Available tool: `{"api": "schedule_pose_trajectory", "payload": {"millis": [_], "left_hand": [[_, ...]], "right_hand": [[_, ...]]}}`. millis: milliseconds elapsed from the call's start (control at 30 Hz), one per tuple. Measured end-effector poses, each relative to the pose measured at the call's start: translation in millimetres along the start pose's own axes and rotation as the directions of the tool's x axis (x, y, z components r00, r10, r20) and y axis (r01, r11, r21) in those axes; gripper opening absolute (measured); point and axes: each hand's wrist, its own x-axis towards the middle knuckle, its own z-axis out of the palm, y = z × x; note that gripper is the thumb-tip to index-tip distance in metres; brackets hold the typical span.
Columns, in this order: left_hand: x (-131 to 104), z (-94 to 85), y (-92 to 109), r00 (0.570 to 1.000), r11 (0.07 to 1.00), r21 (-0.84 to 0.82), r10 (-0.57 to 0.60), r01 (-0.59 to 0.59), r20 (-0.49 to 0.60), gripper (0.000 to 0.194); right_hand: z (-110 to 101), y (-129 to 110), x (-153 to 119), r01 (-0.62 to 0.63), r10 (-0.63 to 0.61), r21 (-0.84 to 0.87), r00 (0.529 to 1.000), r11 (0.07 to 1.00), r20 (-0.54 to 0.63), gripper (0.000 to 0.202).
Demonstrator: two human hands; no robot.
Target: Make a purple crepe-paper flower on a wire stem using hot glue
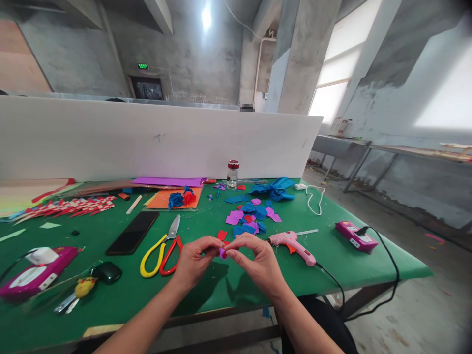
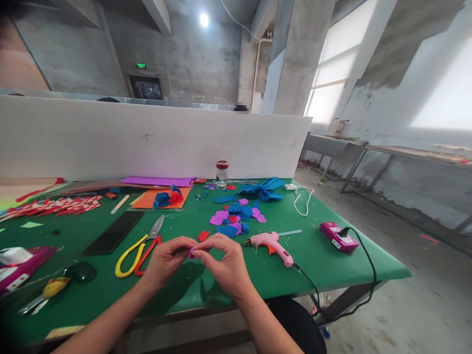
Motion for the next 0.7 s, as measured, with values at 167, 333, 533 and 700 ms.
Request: {"api": "schedule_pose_trajectory", "payload": {"millis": [167, 333, 533, 700], "left_hand": [[0.2, 0.5, 5.1, 1.000, 1.000, 0.008, -0.013, 0.013, 0.016, 0.013], [0.8, 1.2, 10.4, 1.000, 1.000, 0.023, 0.001, -0.001, 0.027, 0.013], [-0.1, 0.9, 9.2, 0.998, 1.000, 0.030, -0.003, 0.001, 0.060, 0.013], [-0.1, 0.8, 9.1, 0.997, 0.999, 0.034, -0.008, 0.006, 0.073, 0.014]], "right_hand": [[0.7, 0.3, 0.1, 0.014, -0.014, -0.001, 1.000, 1.000, -0.009, 0.007], [-0.5, -0.9, -0.6, 0.015, -0.015, -0.046, 1.000, 0.999, 0.002, 0.006], [-0.7, 0.9, -1.5, 0.025, -0.024, -0.047, 1.000, 0.999, 0.006, 0.008], [-2.3, -0.2, -0.3, 0.013, -0.012, -0.053, 1.000, 0.999, 0.019, 0.011]]}}
